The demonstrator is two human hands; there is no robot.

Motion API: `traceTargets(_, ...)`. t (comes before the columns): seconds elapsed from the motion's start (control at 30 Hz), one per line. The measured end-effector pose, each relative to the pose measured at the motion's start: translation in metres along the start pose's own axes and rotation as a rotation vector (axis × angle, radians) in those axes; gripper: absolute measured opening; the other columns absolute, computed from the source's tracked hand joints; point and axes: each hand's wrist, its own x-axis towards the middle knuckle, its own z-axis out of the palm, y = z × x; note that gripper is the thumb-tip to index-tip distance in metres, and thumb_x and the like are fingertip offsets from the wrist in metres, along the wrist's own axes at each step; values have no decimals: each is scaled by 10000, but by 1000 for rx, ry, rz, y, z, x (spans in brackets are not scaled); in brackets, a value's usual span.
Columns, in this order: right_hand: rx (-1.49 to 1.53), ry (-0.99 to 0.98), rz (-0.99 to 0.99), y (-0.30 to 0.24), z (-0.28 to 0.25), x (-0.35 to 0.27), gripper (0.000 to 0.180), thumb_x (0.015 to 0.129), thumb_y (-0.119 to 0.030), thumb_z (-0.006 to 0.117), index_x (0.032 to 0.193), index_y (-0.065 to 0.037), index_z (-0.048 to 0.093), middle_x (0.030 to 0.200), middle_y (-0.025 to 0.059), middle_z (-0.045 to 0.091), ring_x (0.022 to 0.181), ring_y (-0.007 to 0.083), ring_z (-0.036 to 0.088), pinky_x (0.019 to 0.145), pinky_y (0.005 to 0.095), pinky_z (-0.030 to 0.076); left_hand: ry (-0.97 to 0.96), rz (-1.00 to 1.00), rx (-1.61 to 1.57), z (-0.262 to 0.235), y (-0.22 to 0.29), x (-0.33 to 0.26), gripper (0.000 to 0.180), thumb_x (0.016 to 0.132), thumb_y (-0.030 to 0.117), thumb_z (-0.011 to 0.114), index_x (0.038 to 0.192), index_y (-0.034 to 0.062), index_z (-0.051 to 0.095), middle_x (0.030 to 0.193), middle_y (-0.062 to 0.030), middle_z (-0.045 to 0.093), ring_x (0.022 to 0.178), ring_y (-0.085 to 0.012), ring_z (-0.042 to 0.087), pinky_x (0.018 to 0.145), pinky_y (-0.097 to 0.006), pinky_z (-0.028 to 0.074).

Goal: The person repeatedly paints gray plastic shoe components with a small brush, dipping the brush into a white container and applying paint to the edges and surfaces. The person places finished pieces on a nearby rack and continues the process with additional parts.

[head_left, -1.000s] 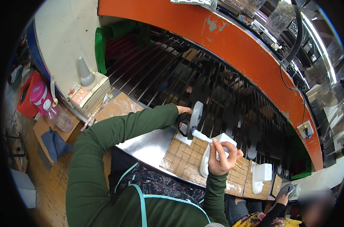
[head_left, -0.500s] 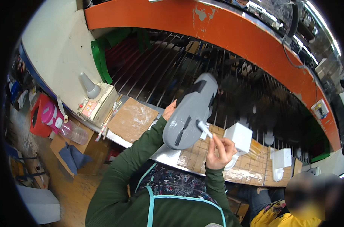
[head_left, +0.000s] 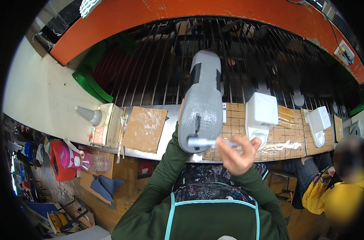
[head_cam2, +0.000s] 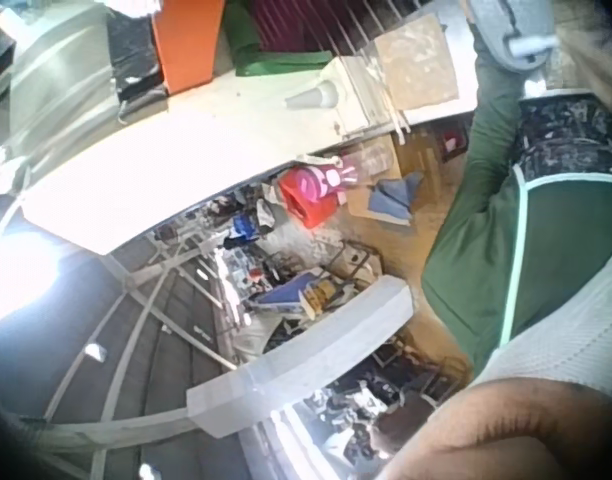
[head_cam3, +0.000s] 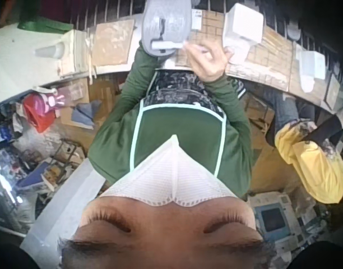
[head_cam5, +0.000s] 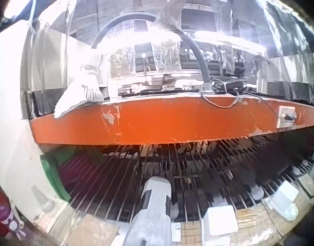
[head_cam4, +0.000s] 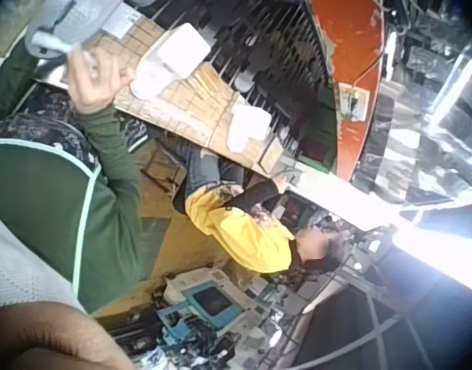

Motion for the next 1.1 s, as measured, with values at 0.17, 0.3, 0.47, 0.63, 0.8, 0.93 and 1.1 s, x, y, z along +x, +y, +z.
traceTargets(0.17, 132, -102, 269, 19, -4, -14, 290, 691, -176, 791, 979, -184, 751, 894, 31, 607, 698, 109, 486, 720, 327, 242, -61, 44, 476, 3, 7, -17, 543, 990, 366, 416, 1425, 51, 330, 1298, -188, 504, 1126, -244, 574, 919, -394, 534)
traceTargets(0.3, -120, 72, 302, 40, 6, -16, 289, 702, -159, 773, 990, -175, 748, 904, 45, 594, 703, 130, 495, 734, 328, 238, -17, -140, -198, -4, -1, -34, 553, 983, 353, 441, 1429, 48, 324, 1329, -178, 492, 1161, -256, 556, 952, -398, 513)
traceTargets(0.47, -9, -22, 117, 1, -3, -32, 343, 650, -180, 804, 988, -167, 750, 844, 29, 571, 679, 127, 506, 735, 337, 230, -98, -71, -62, -18, 0, -31, 572, 955, 357, 498, 1408, 41, 350, 1319, -173, 501, 1153, -267, 562, 940, -397, 518)
traceTargets(0.63, -63, 50, 253, 23, 4, 4, 275, 682, -185, 794, 952, -147, 755, 862, 28, 587, 688, 125, 502, 722, 336, 238, -240, 4, 54, -14, -12, -13, 593, 926, 360, 556, 1387, 33, 376, 1308, -168, 510, 1146, -278, 567, 929, -395, 522)
traceTargets(0.8, -219, 217, 296, 57, 8, 47, 252, 701, -160, 776, 949, -121, 751, 871, 26, 594, 703, 121, 508, 711, 335, 234, -264, 1, 65, -12, -20, -9, 591, 918, 353, 573, 1378, 32, 387, 1305, -164, 513, 1144, -282, 568, 923, -395, 523)
traceTargets(0.93, -214, 161, 34, 38, 11, 42, 287, 659, -171, 799, 942, -170, 755, 827, -3, 586, 682, 105, 514, 691, 322, 216, -158, -77, 32, -21, -15, -28, 577, 921, 342, 565, 1377, 35, 388, 1307, -163, 511, 1145, -282, 566, 923, -396, 521)
traceTargets(1.1, -162, 140, 239, 69, 12, 42, 258, 683, -184, 791, 938, -169, 752, 805, 1, 596, 666, 98, 501, 686, 325, 226, 52, -181, -26, -39, -12, -63, 560, 926, 328, 556, 1376, 39, 389, 1309, -161, 509, 1146, -281, 563, 922, -396, 519)
